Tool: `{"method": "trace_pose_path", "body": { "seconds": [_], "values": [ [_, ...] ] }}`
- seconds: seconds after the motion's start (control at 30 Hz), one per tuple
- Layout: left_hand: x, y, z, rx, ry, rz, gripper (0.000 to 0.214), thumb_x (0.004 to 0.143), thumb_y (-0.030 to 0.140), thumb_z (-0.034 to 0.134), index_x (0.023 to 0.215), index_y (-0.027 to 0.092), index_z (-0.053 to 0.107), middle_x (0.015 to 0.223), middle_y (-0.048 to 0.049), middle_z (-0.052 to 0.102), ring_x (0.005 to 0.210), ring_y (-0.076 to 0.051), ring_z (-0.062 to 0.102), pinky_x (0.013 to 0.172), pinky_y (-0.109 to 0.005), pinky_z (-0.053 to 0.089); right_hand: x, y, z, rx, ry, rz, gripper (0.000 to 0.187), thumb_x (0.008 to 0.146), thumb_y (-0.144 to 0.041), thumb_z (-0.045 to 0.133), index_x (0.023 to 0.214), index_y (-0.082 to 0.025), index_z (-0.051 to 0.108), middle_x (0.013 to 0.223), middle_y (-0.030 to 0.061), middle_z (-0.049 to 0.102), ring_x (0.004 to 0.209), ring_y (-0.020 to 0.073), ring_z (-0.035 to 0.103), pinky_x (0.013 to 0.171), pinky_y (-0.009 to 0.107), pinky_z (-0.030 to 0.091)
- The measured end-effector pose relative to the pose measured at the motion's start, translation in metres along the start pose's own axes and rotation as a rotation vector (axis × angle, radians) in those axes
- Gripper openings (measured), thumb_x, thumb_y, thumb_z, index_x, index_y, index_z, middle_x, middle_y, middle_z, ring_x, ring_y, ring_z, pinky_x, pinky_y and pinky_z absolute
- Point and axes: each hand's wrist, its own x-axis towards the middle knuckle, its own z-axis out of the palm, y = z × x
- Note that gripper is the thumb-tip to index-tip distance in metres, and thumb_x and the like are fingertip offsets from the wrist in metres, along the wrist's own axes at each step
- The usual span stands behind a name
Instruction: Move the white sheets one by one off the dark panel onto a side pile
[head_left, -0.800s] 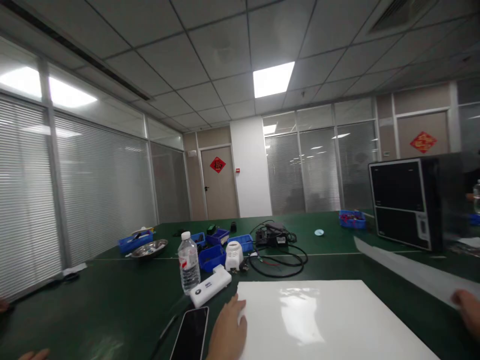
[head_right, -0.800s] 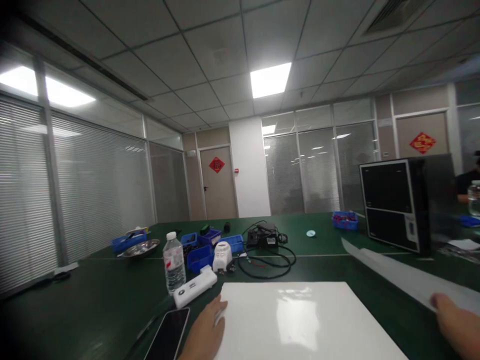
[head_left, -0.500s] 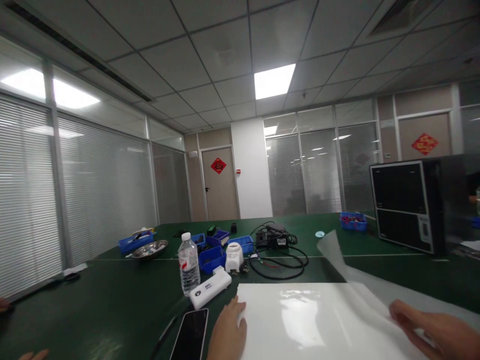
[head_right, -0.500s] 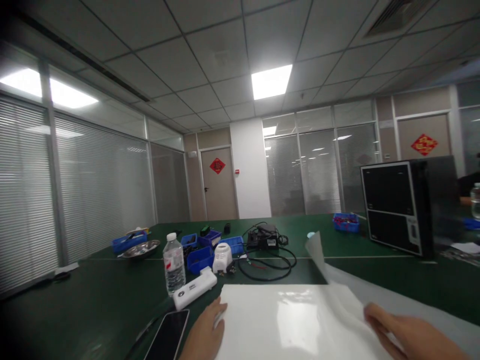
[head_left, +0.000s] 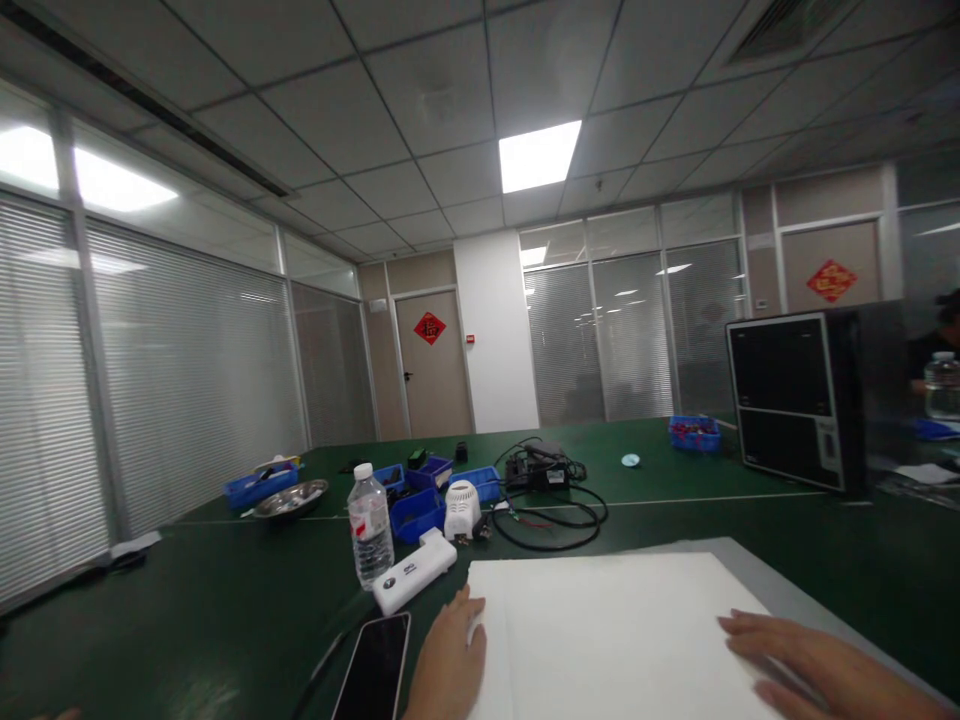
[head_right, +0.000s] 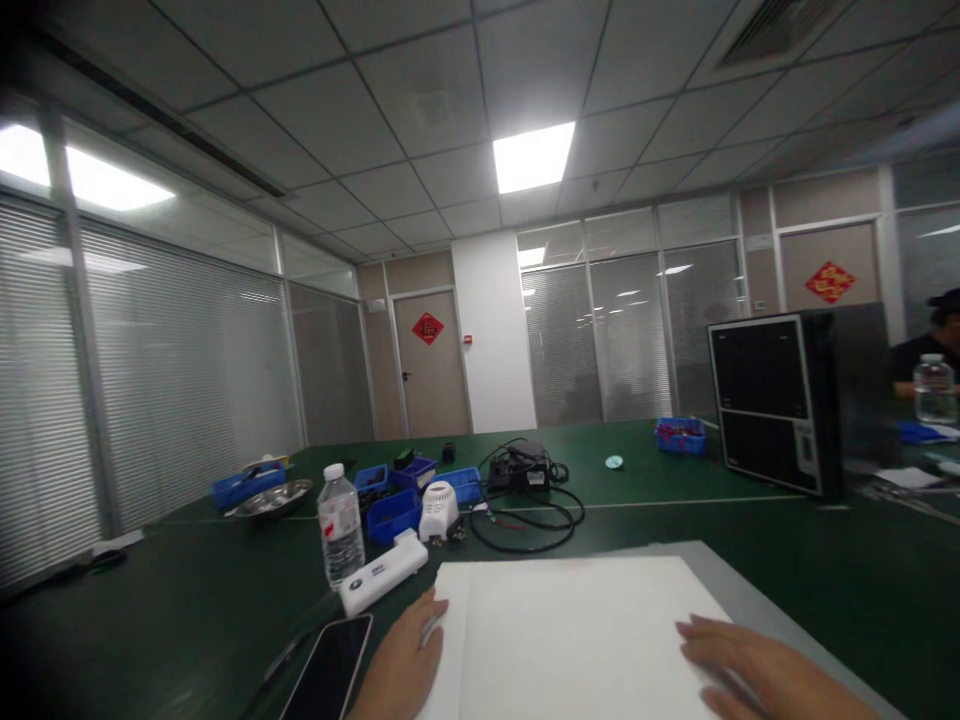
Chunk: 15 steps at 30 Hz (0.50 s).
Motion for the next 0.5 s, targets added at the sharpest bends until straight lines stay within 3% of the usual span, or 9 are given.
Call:
{"method": "trace_pose_path", "body": {
  "seconds": [0.2, 0.3, 0.4, 0.5],
  "values": [
    [0.0, 0.0, 0.001, -0.023, 0.01, -0.005, 0.052, 0.093, 0.039, 0.042, 0.133, 0.014, 0.064, 0.153, -0.0114, 0.054, 0.145, -0.022, 0.046, 0.125, -0.035, 0.029, -0.008, -0.02, 0.004, -0.049, -0.108, -0.125, 0.053, 0.092, -0.059, 0.058, 0.142, -0.045, 0.054, 0.157, -0.0068, 0.042, 0.146, 0.0329, 0.036, 0.126, 0.053, 0.022],
    [0.001, 0.001, 0.001, -0.012, 0.002, -0.025, 0.052, 0.09, 0.034, 0.048, 0.135, 0.014, 0.063, 0.156, -0.0115, 0.051, 0.146, -0.023, 0.045, 0.126, -0.037, 0.026, -0.01, -0.031, 0.004, -0.088, -0.189, -0.156, 0.052, 0.096, -0.058, 0.052, 0.147, -0.047, 0.046, 0.16, -0.0077, 0.036, 0.148, 0.0307, 0.033, 0.126, 0.052, 0.023],
    [0.003, 0.001, 0.001, 0.0, -0.008, -0.043, 0.054, 0.087, 0.021, 0.048, 0.138, 0.013, 0.06, 0.158, -0.0112, 0.048, 0.148, -0.021, 0.043, 0.127, -0.036, 0.024, -0.008, -0.035, 0.0, -0.1, -0.119, -0.119, 0.053, 0.096, -0.061, 0.051, 0.147, -0.046, 0.048, 0.159, -0.0064, 0.039, 0.147, 0.0295, 0.036, 0.126, 0.05, 0.024],
    [0.004, -0.002, 0.002, 0.0, -0.013, -0.053, 0.056, 0.085, 0.013, 0.044, 0.138, 0.013, 0.06, 0.159, -0.009, 0.047, 0.148, -0.019, 0.042, 0.127, -0.033, 0.022, -0.002, -0.029, -0.008, -0.093, 0.055, -0.007, 0.054, 0.09, -0.068, 0.055, 0.138, -0.044, 0.059, 0.153, -0.0054, 0.048, 0.144, 0.0301, 0.04, 0.127, 0.052, 0.021]
  ]
}}
